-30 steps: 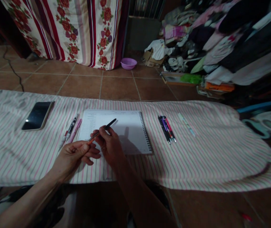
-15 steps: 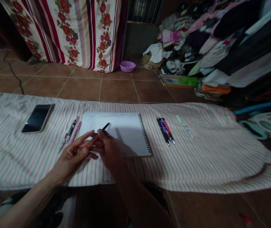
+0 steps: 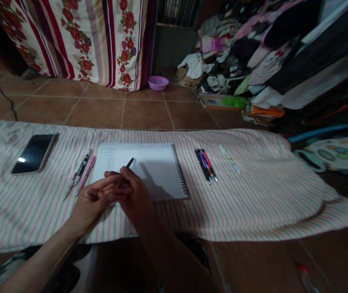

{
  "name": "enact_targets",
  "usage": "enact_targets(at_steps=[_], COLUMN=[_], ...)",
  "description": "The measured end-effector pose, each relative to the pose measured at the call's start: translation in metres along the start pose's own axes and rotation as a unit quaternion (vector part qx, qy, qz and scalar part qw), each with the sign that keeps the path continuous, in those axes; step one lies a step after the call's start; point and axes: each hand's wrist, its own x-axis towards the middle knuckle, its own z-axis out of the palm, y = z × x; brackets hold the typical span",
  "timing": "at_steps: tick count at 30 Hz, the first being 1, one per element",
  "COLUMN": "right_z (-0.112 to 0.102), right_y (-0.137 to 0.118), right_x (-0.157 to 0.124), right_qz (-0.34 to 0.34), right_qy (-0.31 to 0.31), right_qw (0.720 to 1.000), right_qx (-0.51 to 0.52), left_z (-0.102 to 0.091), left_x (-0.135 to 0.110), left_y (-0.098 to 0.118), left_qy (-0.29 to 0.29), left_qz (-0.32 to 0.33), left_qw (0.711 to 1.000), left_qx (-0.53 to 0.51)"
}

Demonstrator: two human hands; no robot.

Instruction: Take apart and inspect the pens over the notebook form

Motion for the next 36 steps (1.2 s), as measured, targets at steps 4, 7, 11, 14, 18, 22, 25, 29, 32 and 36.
enact_targets(at_steps=[4, 7, 11, 14, 18, 22, 25, 29, 32, 36], right_z=[0.001, 0.000, -0.001, 0.000, 0.001, 0.001, 0.000, 0.000, 0.000, 0.001], right_y=[-0.001, -0.001, -0.001, -0.002, -0.005, -0.005, 0.000, 0.008, 0.011, 0.011], right_x=[-0.002, -0.003, -0.004, -0.006, -0.009, -0.008, -0.005, -0.002, -0.001, -0.003], right_qz=[-0.016, -0.031, -0.037, -0.040, -0.017, 0.014, 0.019, 0.010, 0.008, -0.003], right_qy=[0.004, 0.006, 0.016, 0.012, 0.009, 0.010, 0.004, 0.006, 0.003, 0.003], right_qw=[1.000, 0.999, 0.999, 0.999, 0.999, 0.999, 1.000, 1.000, 1.000, 1.000], right_qx=[0.001, -0.009, -0.008, -0.019, -0.041, -0.033, -0.014, 0.009, 0.010, -0.002], left_z=[0.001, 0.003, 0.003, 0.002, -0.002, -0.007, -0.008, -0.008, -0.007, -0.008], left_x=[0.001, 0.001, 0.001, -0.002, -0.006, -0.009, -0.011, -0.012, -0.012, -0.013], left_y=[-0.001, -0.001, -0.001, 0.001, 0.002, 0.001, 0.001, 0.003, 0.005, 0.007], left_qy=[-0.011, -0.012, -0.018, -0.024, -0.047, -0.069, -0.057, -0.035, -0.026, -0.026], left_qz=[0.010, 0.021, 0.025, 0.024, 0.030, 0.034, 0.021, 0.001, 0.000, 0.001], left_qw=[1.000, 0.999, 0.999, 0.999, 0.998, 0.997, 0.998, 0.999, 0.999, 0.999], left_qx=[0.024, 0.032, 0.027, 0.036, 0.032, -0.001, -0.001, 0.010, 0.019, 0.041])
